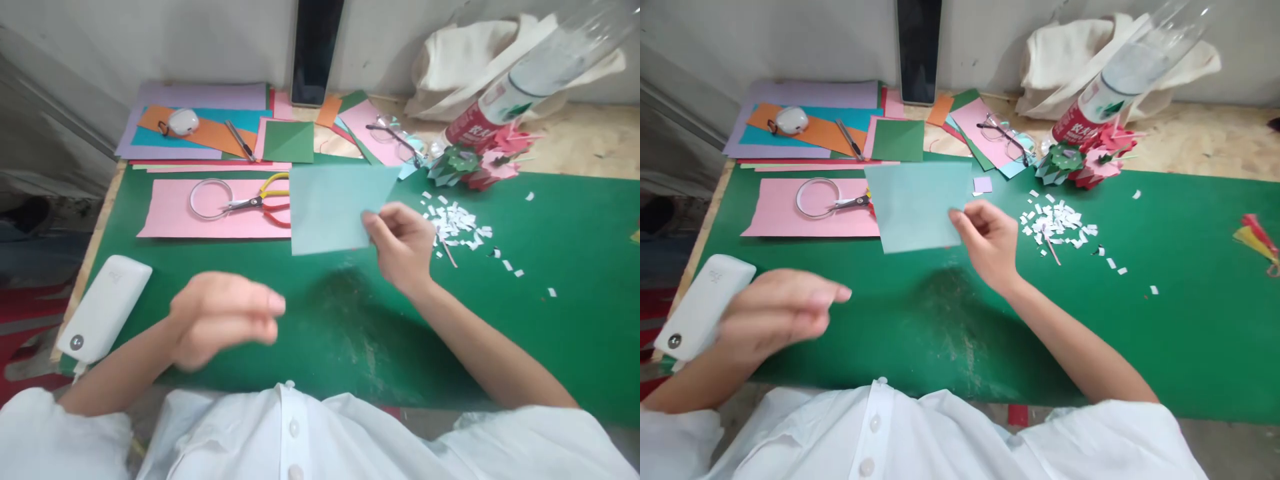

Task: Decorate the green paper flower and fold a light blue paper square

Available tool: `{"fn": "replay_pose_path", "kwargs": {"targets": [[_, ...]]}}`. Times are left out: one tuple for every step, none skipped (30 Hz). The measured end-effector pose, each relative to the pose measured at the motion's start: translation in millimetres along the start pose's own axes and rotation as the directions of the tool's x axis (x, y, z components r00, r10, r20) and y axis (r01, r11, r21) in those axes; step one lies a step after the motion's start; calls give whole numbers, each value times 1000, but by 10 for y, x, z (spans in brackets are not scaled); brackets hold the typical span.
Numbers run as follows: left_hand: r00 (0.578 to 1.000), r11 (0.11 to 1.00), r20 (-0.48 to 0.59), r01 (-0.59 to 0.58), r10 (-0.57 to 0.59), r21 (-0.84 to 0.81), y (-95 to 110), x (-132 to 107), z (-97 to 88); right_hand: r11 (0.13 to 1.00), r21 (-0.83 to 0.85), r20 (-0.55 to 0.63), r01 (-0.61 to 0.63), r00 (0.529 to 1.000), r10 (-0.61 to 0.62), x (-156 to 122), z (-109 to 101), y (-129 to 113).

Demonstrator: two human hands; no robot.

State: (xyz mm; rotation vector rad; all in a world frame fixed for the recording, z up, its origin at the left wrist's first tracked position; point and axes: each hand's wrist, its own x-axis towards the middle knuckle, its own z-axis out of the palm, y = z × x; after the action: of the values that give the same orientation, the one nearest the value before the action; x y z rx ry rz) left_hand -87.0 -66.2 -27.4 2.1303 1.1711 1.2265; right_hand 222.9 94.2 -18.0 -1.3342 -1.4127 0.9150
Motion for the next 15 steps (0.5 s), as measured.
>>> {"fn": "replay_pose_path", "kwargs": {"targets": [[998,999,-53,-34,31,-42,-146,337,176,996,49,56,-80,995,77,-128,-37,25],[986,995,-164,-51,35,-91,-257,621,340,983,93,114,-158,983,147,-234,-65,54],[963,989,-268,-47,7,-141,-330,839,481,969,120,155,-218,968,199,-317,-83,84],[949,976,-312,-26,-44,-217,-371,985,592,955,135,190,-264,953,236,-379,-94,110],[943,958,-315,13,-106,-286,-384,1066,669,947,134,217,-292,941,260,-422,-99,130],[937,935,-293,84,-192,-344,-379,1093,716,944,123,238,-306,933,271,-450,-100,142],[928,909,-251,167,-276,-383,-363,1081,736,945,104,259,-309,926,274,-466,-99,146],[916,884,-198,254,-350,-392,-344,1048,738,949,82,277,-305,921,272,-475,-97,144],[899,856,-136,337,-417,-392,-326,1005,729,953,61,295,-297,917,267,-481,-94,136],[880,823,-70,408,-470,-394,-312,965,715,956,42,310,-289,914,262,-485,-91,126],[855,782,1,475,-519,-404,-301,933,703,959,26,322,-281,911,258,-491,-89,115],[830,734,75,528,-553,-427,-293,911,695,962,12,328,-273,910,254,-499,-87,104],[796,673,141,580,-589,-459,-287,898,692,965,-3,329,-264,911,250,-509,-84,96],[768,622,193,616,-610,-483,-282,893,694,967,-19,326,-252,913,245,-522,-82,90],[752,592,223,635,-620,-497,-276,893,700,971,-40,325,-236,916,235,-536,-79,88]]}}
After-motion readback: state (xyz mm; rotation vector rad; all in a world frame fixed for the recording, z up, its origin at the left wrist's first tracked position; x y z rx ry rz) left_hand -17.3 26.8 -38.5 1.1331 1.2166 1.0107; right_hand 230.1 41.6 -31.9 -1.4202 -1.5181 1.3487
